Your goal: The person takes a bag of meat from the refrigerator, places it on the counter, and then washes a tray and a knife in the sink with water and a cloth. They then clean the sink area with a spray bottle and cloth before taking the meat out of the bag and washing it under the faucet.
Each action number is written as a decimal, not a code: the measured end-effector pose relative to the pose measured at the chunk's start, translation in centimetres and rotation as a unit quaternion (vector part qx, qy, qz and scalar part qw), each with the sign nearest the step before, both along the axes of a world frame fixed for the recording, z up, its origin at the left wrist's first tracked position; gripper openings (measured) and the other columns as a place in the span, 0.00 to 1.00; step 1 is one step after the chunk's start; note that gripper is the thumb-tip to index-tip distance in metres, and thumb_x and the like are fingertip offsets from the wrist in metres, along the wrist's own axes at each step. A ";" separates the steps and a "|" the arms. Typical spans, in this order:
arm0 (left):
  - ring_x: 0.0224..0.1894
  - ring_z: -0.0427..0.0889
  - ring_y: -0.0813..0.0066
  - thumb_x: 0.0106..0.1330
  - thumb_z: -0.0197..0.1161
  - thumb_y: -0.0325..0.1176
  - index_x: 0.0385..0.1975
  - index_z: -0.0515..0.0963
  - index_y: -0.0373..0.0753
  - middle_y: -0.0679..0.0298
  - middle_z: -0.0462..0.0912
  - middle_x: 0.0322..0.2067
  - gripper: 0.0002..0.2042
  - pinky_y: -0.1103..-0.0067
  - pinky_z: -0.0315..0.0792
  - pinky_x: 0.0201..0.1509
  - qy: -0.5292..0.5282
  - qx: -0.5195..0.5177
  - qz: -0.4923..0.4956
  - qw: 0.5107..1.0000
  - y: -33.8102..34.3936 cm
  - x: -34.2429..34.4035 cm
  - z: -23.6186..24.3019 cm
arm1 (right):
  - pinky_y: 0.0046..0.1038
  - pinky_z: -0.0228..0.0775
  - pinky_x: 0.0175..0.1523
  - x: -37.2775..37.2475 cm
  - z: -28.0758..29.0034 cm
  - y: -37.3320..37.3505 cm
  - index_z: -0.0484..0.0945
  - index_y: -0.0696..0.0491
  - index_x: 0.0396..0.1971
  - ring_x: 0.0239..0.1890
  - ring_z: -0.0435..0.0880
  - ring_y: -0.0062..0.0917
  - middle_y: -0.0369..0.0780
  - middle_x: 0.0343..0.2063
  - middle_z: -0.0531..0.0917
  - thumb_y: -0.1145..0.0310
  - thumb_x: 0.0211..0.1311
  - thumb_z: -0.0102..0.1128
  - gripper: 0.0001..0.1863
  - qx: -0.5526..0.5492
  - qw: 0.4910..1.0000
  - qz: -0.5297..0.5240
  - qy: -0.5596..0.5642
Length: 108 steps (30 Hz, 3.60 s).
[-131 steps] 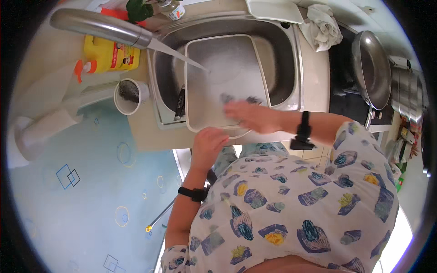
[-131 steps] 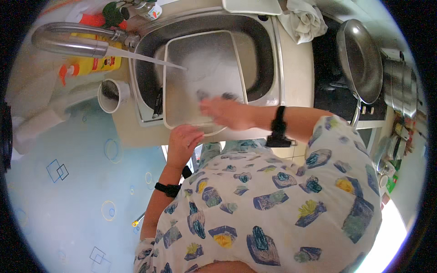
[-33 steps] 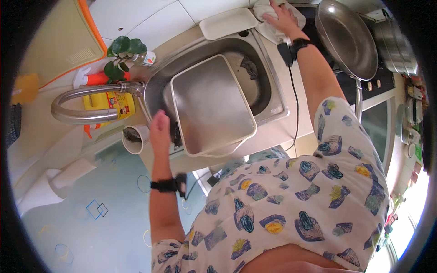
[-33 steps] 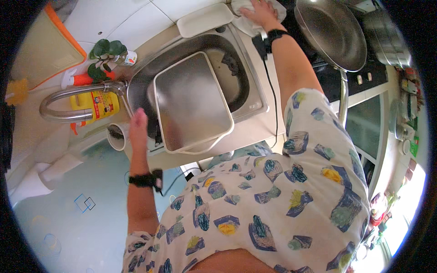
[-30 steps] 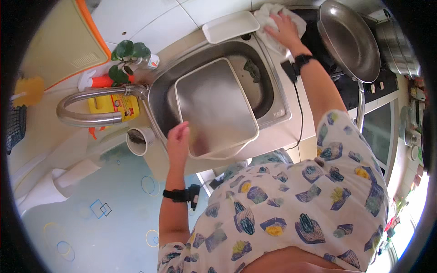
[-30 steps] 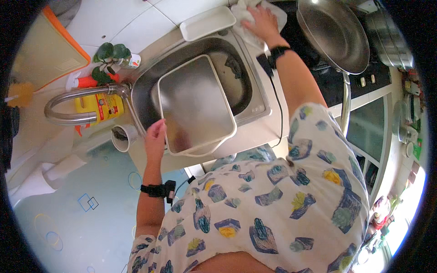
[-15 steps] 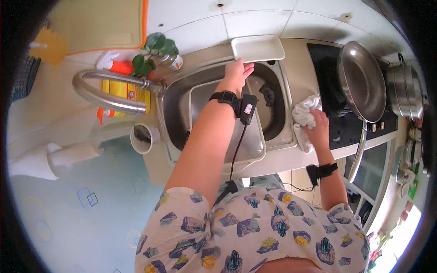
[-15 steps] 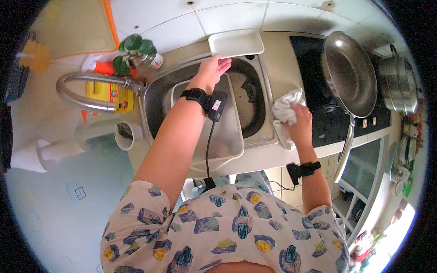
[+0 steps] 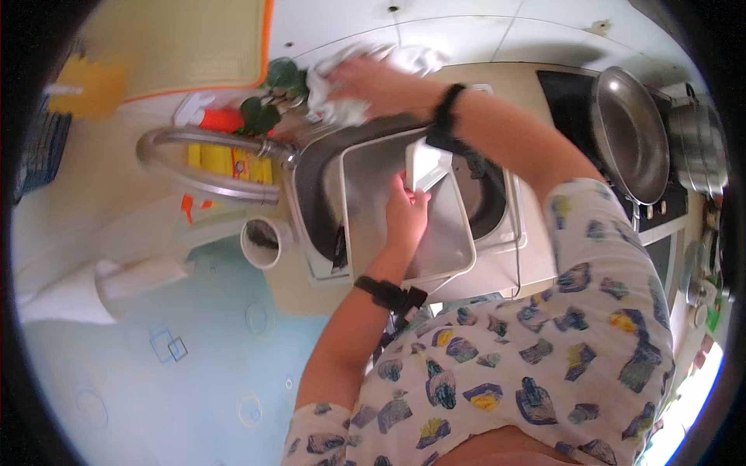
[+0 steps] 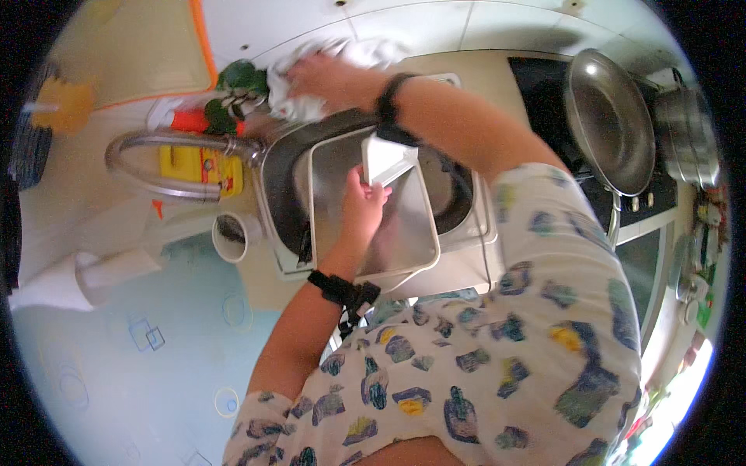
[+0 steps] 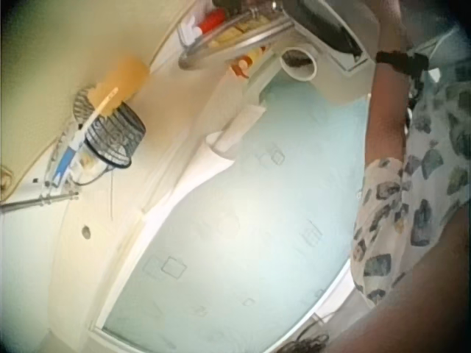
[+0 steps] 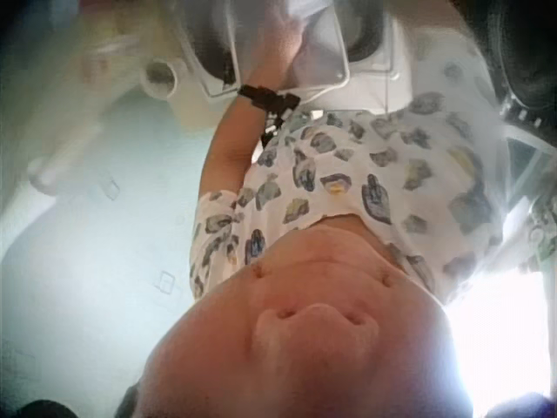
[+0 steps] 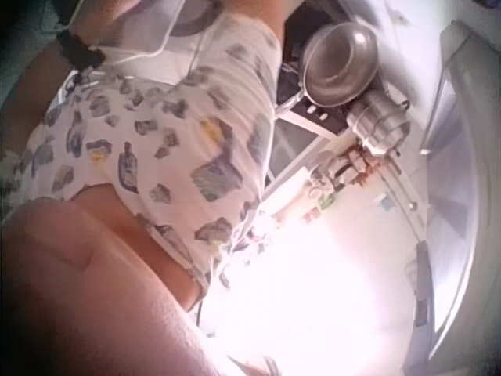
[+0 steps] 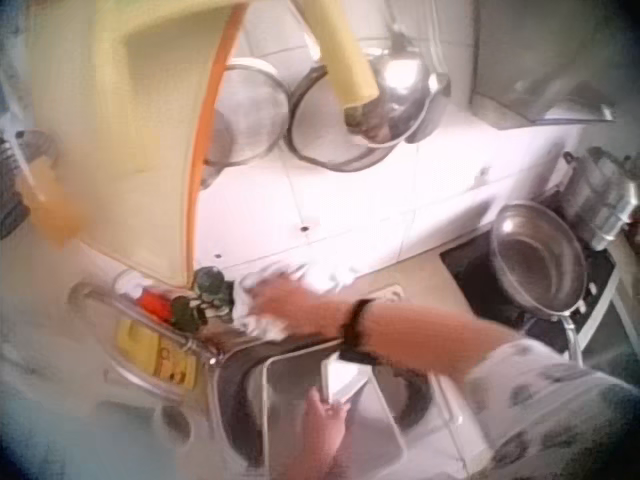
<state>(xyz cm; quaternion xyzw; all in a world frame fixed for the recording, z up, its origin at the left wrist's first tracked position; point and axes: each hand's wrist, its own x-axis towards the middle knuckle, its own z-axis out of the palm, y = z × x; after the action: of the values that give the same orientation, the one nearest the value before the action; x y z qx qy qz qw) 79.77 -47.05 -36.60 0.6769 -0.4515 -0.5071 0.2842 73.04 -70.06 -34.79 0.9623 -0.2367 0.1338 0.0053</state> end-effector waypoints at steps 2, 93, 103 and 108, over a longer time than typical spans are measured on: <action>0.37 0.80 0.57 0.61 0.55 0.26 0.54 0.63 0.36 0.51 0.76 0.38 0.21 0.71 0.75 0.36 -0.112 -0.077 -0.067 0.988 0.9 -2.9 1.0 | 0.44 0.54 0.62 2.0 -1.2 1.1 0.68 0.40 0.58 0.62 0.62 0.40 0.39 0.60 0.65 0.56 0.57 0.57 0.26 0.121 0.990 -0.055 0.049; 0.44 0.75 0.74 0.59 0.59 0.41 0.35 0.80 0.49 0.70 0.79 0.35 0.08 0.73 0.63 0.53 -0.312 -0.402 -0.536 0.674 3.1 -17.6 -6.1 | 0.51 0.37 0.68 -11.8 -18.6 37.7 0.64 0.47 0.60 0.65 0.56 0.42 0.43 0.62 0.62 0.53 0.60 0.52 0.28 0.266 0.890 -0.333 -0.164; 0.43 0.75 0.74 0.53 0.62 0.37 0.29 0.79 0.49 0.70 0.79 0.31 0.04 0.75 0.63 0.49 -0.211 -0.399 -0.537 0.713 5.7 -17.0 -6.8 | 0.53 0.49 0.63 -24.9 -13.7 43.6 0.74 0.33 0.48 0.63 0.58 0.37 0.34 0.56 0.66 0.74 0.42 0.63 0.29 0.158 0.917 -0.366 -0.018; 0.33 0.79 0.57 0.58 0.61 0.36 0.30 0.80 0.39 0.54 0.81 0.28 0.08 0.66 0.72 0.39 -0.113 -0.191 -0.243 0.944 0.7 -12.8 -7.1 | 0.44 0.52 0.64 -35.0 -11.0 45.4 0.76 0.38 0.45 0.61 0.63 0.37 0.35 0.56 0.68 0.82 0.38 0.60 0.30 0.229 0.801 -0.552 -0.036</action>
<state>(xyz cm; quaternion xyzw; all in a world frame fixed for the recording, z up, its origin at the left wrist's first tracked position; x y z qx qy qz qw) 67.01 -46.34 -43.70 0.5324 -0.7198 -0.3856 0.2231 38.05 -24.69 -45.77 0.6366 -0.7517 0.0844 -0.1503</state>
